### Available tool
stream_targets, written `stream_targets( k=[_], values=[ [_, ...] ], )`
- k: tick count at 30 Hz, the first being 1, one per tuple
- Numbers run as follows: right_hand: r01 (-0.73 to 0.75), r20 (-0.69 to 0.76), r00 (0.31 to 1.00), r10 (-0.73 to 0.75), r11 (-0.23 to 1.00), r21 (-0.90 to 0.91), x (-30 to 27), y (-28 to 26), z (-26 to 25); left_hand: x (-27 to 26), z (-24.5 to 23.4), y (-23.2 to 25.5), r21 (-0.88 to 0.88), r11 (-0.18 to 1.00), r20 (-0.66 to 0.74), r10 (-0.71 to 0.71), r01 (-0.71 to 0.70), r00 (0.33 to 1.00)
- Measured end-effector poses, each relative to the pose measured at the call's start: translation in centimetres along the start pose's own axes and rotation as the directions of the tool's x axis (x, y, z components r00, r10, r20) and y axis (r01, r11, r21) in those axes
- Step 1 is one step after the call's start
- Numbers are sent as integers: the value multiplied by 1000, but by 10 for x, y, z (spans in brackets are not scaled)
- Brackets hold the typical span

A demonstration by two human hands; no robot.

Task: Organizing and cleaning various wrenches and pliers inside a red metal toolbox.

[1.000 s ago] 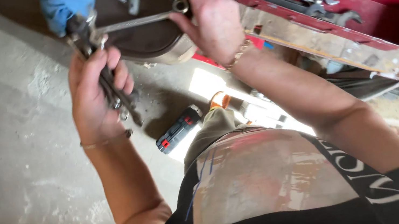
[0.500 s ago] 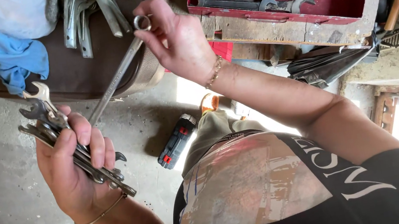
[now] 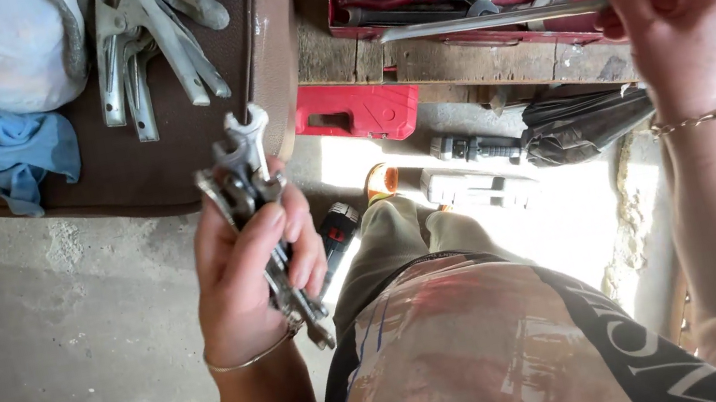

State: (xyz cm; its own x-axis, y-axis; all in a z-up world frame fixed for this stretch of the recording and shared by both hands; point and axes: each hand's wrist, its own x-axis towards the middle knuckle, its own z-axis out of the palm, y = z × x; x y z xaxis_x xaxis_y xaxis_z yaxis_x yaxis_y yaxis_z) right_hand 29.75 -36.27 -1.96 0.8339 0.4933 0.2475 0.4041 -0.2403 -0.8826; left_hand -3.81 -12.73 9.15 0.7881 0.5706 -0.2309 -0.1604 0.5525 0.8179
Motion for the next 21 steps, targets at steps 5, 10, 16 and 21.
stream_targets(
  k=[5,10,16,21],
  values=[
    [-137,-13,991,137,987,-80,3,76,-29,39,5,-20,-49,987,114,-145,152,983],
    [-288,31,957,287,958,16,12,94,-21,61,8,-34,-21,980,102,-194,197,976],
    [-533,118,835,538,843,-74,32,105,-19,74,8,-39,37,980,85,-198,196,976],
    [-598,233,704,671,737,-313,58,138,-24,79,10,-41,93,975,27,-204,201,979]
  ],
)
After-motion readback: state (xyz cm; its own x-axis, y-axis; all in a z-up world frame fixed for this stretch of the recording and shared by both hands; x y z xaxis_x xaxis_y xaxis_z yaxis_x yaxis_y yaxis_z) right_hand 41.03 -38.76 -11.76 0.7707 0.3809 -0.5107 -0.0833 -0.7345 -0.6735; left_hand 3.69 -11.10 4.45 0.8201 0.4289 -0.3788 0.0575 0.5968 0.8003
